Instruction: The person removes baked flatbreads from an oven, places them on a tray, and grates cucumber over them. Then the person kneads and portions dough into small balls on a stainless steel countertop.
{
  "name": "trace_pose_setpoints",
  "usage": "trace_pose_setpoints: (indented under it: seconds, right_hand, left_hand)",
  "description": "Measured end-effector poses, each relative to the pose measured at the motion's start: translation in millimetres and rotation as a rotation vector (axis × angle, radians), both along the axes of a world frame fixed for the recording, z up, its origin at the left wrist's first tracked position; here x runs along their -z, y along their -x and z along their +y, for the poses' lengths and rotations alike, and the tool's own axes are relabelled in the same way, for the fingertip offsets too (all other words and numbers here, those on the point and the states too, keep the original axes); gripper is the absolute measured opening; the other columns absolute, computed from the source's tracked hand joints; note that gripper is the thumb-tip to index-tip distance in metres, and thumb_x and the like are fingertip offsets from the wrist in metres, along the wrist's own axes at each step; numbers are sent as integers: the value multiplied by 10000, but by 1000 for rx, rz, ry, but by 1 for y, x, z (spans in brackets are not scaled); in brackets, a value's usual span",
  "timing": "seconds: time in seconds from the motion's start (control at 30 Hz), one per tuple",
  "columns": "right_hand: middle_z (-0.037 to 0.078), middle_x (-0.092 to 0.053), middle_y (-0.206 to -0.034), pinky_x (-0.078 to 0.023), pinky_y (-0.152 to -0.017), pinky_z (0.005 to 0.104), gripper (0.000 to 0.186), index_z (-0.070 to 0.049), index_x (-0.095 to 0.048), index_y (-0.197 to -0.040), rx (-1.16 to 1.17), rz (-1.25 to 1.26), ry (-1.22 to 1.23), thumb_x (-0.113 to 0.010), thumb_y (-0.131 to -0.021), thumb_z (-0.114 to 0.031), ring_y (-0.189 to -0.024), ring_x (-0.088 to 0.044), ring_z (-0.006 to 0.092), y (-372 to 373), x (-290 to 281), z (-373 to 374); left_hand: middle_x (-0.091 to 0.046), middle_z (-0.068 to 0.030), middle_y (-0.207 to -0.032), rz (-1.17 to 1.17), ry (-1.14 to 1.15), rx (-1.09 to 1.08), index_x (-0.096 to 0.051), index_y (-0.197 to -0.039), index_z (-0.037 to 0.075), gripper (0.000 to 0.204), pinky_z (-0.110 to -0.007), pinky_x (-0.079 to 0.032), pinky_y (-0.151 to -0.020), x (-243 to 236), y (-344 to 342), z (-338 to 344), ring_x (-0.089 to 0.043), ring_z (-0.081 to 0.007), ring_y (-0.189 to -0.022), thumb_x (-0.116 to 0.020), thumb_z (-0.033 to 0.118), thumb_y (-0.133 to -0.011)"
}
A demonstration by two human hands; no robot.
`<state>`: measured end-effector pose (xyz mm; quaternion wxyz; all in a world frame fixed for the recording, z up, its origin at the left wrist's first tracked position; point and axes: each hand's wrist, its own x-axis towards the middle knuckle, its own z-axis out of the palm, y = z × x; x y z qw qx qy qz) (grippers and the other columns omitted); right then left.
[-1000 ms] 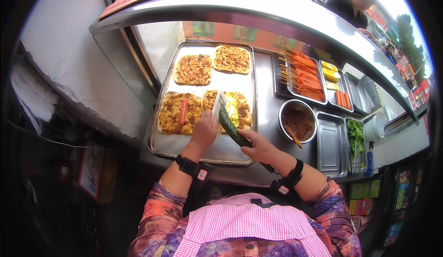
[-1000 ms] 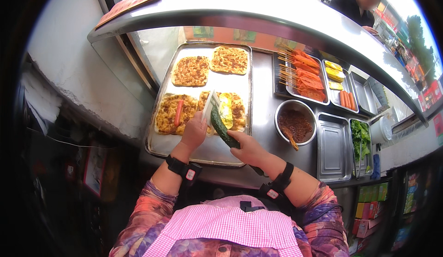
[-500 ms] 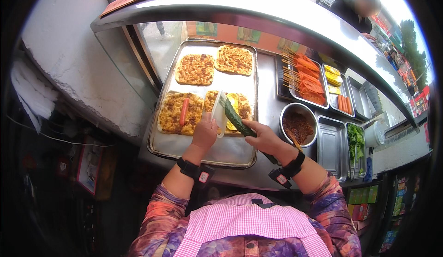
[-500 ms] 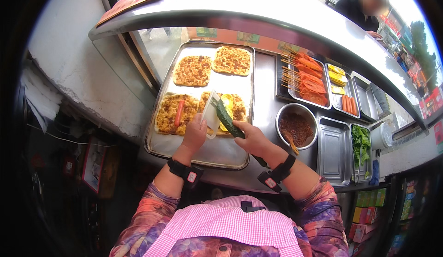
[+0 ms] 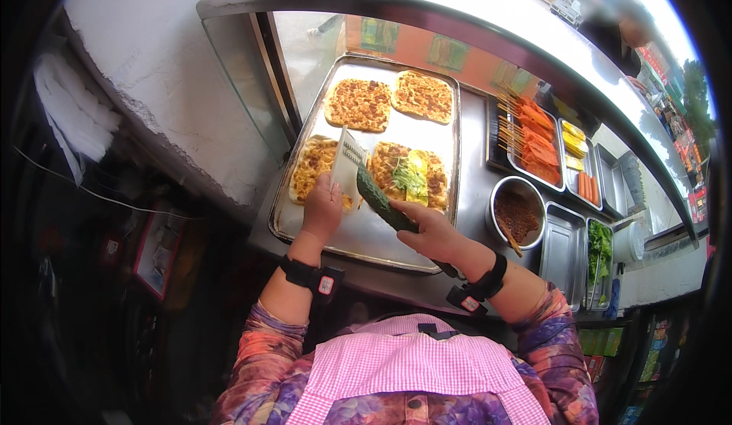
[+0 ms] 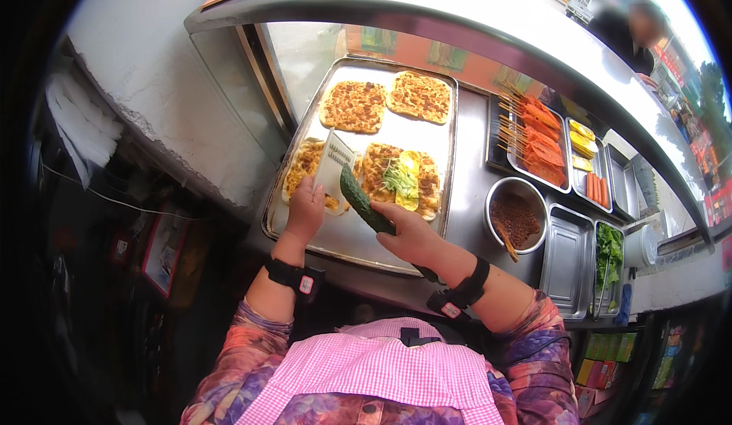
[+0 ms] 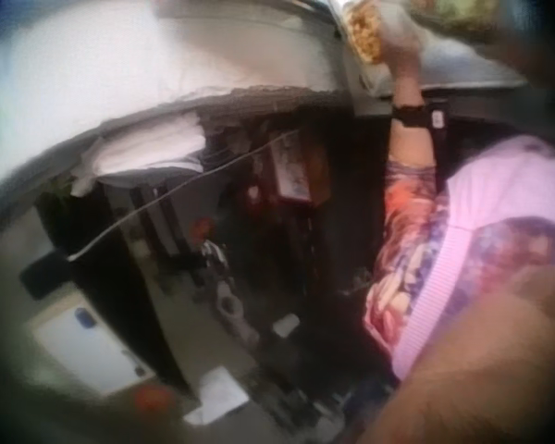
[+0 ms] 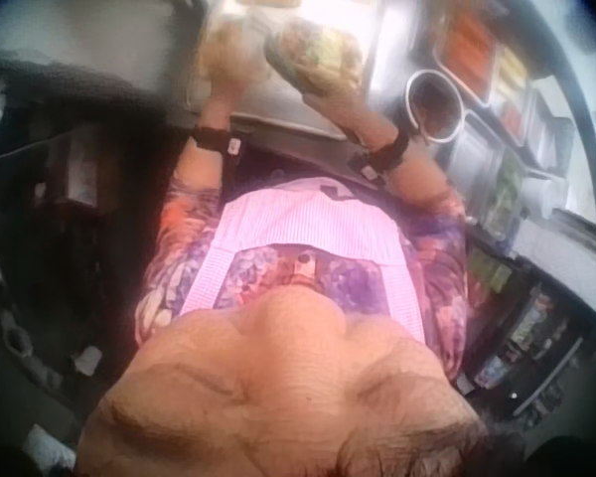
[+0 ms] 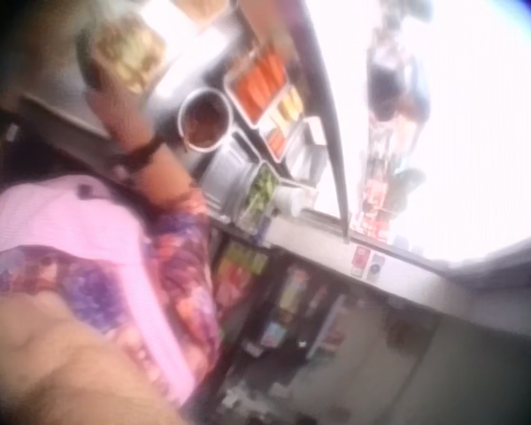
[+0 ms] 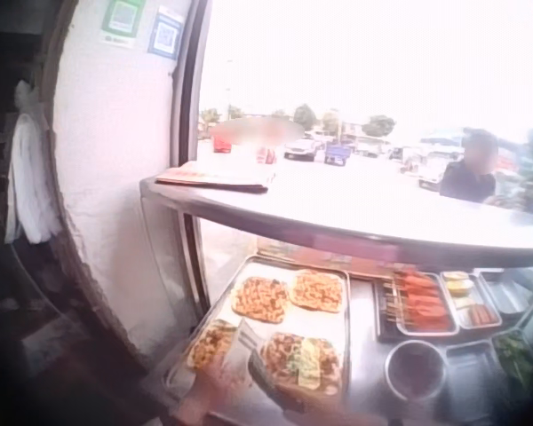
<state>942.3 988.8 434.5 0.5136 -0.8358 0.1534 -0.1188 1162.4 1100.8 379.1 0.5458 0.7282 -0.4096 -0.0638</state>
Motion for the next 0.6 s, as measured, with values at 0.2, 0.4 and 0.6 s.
trace_pose_setpoints:
  seconds: [0.2,0.4,0.6]
  right_hand:
    - [107,-634,-938,-514,-622,284,557,-33,-475,-1347,92,211,-164,-621,-810,-74,-707,-618,151,-93,-10,-21]
    - [86,-633,-860,-490,-537,267,574,-52,-463,-1362,-160,-75,380,-628,-814,-91,-606,-603,150,-96,-15,15]
    - [53,-615,-743,-475,-515,258,583,-53,-458,-1369,104,115,147,-628,-812,-87,-573,-576,129,-109,-13,3]
  left_hand:
    - [-602,-239,-790,-105,-179,-10,-477,-970,40,139,-521,-448,-639,9,-21,24,-578,-454,-756,-489,170,-922]
    - [-611,-241,-785,-138,-80,-43,-486,-1012,38,167,-519,-455,-637,5,-40,38,-590,-451,-750,-495,176,-918]
    - [-624,-236,-849,-33,-133,-17,-517,-1072,38,216,-499,-467,-685,3,-39,40,-598,-438,-811,-497,187,-917]
